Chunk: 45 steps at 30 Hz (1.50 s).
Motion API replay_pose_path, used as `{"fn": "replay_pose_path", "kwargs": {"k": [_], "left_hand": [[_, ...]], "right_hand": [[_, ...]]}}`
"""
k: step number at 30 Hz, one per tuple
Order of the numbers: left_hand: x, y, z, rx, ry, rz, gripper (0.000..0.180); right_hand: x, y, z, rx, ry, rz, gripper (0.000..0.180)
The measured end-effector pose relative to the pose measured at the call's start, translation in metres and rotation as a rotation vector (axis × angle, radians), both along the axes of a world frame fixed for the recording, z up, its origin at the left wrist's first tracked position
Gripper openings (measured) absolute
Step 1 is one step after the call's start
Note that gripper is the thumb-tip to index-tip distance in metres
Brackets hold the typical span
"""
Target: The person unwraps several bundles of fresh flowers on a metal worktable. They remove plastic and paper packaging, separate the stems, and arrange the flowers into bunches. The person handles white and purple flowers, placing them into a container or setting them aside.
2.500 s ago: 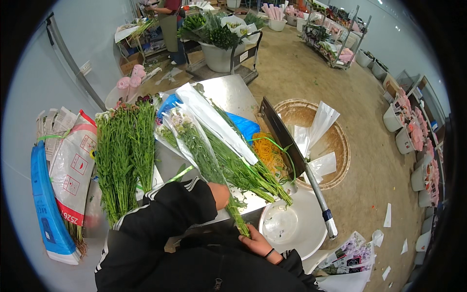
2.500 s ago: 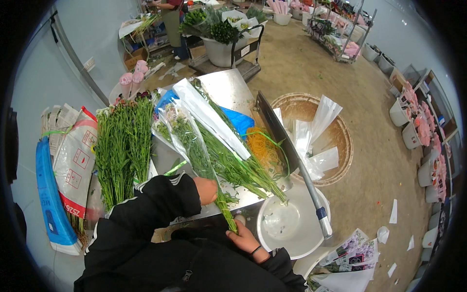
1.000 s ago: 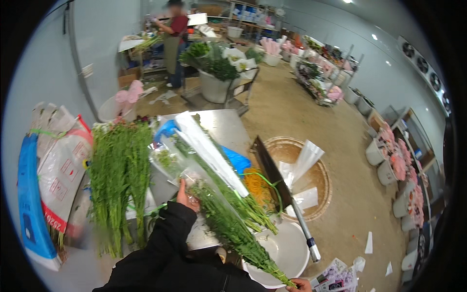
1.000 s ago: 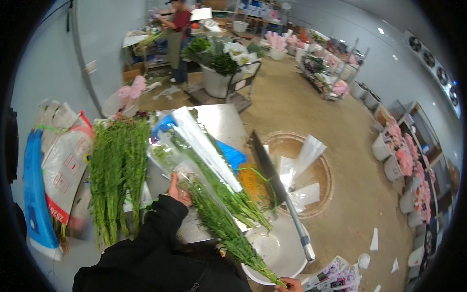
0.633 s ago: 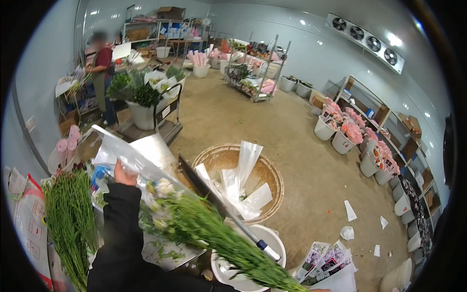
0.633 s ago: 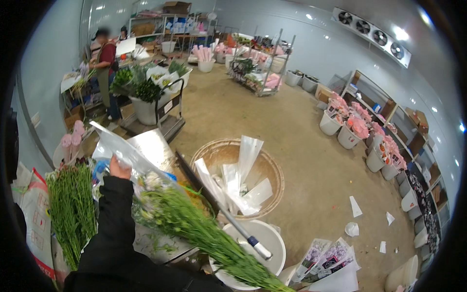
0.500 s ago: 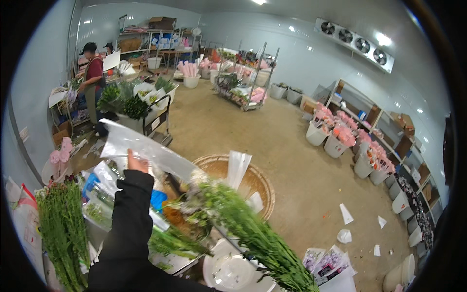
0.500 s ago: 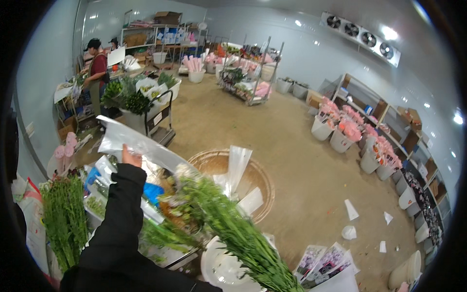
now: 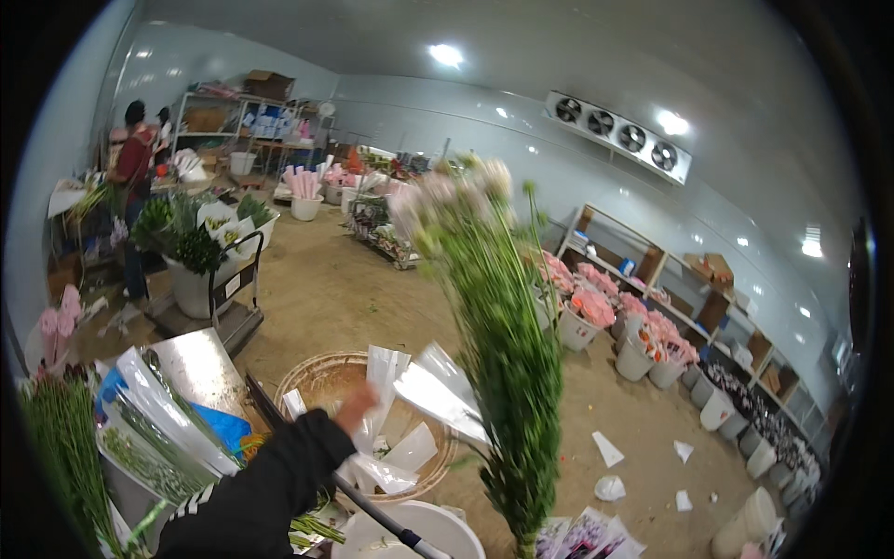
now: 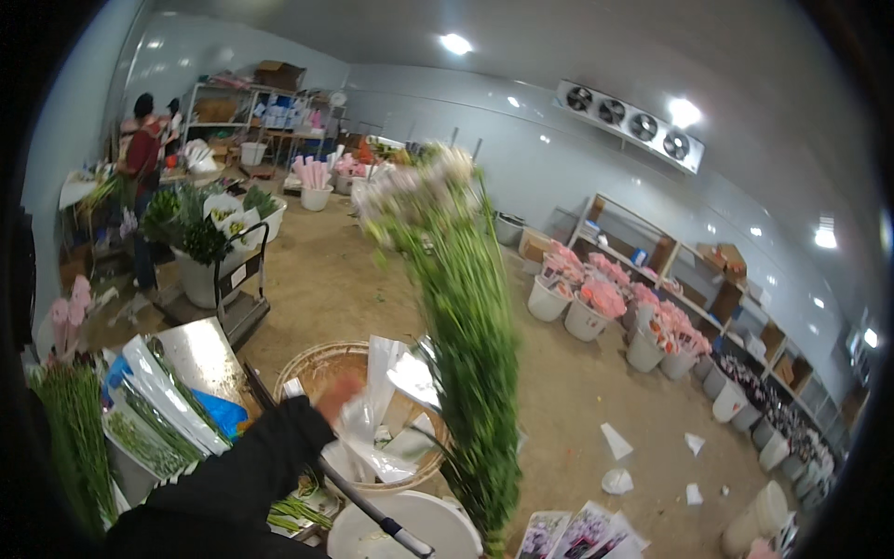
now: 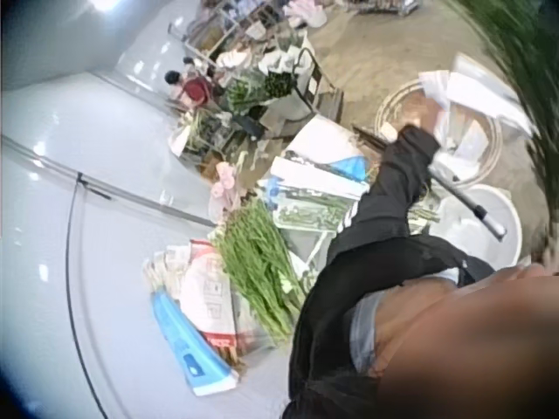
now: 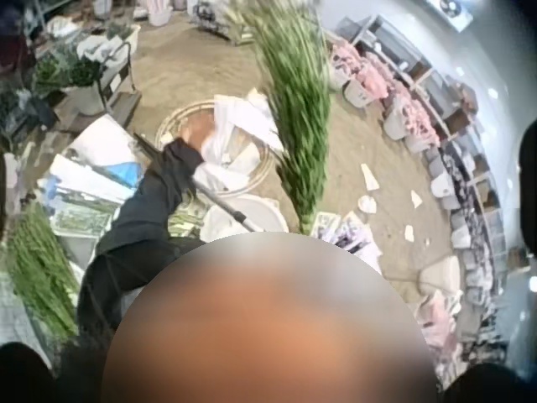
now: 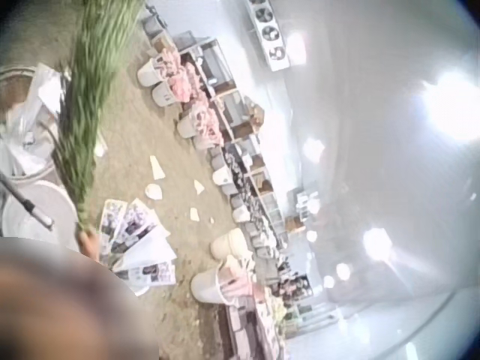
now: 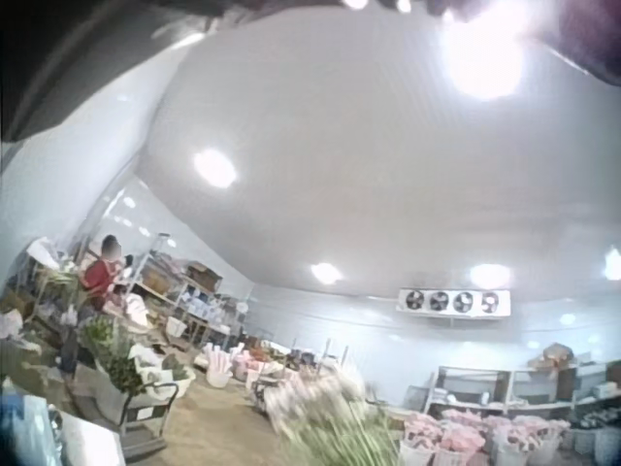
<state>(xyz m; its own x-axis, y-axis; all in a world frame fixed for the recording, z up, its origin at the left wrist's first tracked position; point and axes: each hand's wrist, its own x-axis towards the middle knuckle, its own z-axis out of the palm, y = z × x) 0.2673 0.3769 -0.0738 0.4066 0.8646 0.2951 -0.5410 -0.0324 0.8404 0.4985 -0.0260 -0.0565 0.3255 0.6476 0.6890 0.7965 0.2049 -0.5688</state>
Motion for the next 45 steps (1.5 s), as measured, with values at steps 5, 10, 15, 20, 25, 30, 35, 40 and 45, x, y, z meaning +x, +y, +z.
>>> {"fn": "replay_pose_path", "kwargs": {"k": [5, 10, 15, 20, 25, 30, 35, 40, 45], "left_hand": [[-0.016, -0.194, 0.055, 0.254, 0.153, -0.523, 0.047], [-0.092, -0.214, 0.11, 0.094, 0.282, -0.184, 0.037], [-0.184, -0.22, 0.131, 0.533, 0.444, 0.317, 0.041], [-0.254, -0.262, 0.101, 0.555, 0.694, 1.007, 0.028], [-0.299, -0.292, 0.035, 0.433, 0.629, 1.076, 0.037], [-0.345, -0.325, 0.021, 0.203, 0.314, 0.809, 0.042], [-0.365, -0.385, 0.067, -0.016, -0.247, 0.162, 0.026], [-0.365, -0.401, 0.06, 0.032, -0.251, 0.275, 0.035], [-0.347, -0.409, 0.076, 0.018, -0.164, 0.539, 0.036]], "right_hand": [[-0.092, 0.113, 0.024, 0.0, 1.241, 1.129, 0.034], [-0.196, 0.165, 0.065, -0.141, 1.007, 1.108, 0.033], [-0.271, 0.183, 0.08, 0.151, 0.462, 1.072, 0.024], [-0.359, 0.176, 0.115, -0.027, 0.418, 0.955, 0.052], [-0.475, 0.169, 0.112, 0.119, 0.05, 0.966, 0.071], [-0.506, 0.133, 0.104, -0.426, 0.786, 1.547, 0.048], [-0.519, 0.111, 0.122, -0.466, 0.865, 1.864, 0.041], [-0.53, 0.109, 0.128, -0.055, 0.49, 1.515, 0.047], [-0.515, 0.08, 0.094, 0.109, 0.371, 1.141, 0.032]]}}
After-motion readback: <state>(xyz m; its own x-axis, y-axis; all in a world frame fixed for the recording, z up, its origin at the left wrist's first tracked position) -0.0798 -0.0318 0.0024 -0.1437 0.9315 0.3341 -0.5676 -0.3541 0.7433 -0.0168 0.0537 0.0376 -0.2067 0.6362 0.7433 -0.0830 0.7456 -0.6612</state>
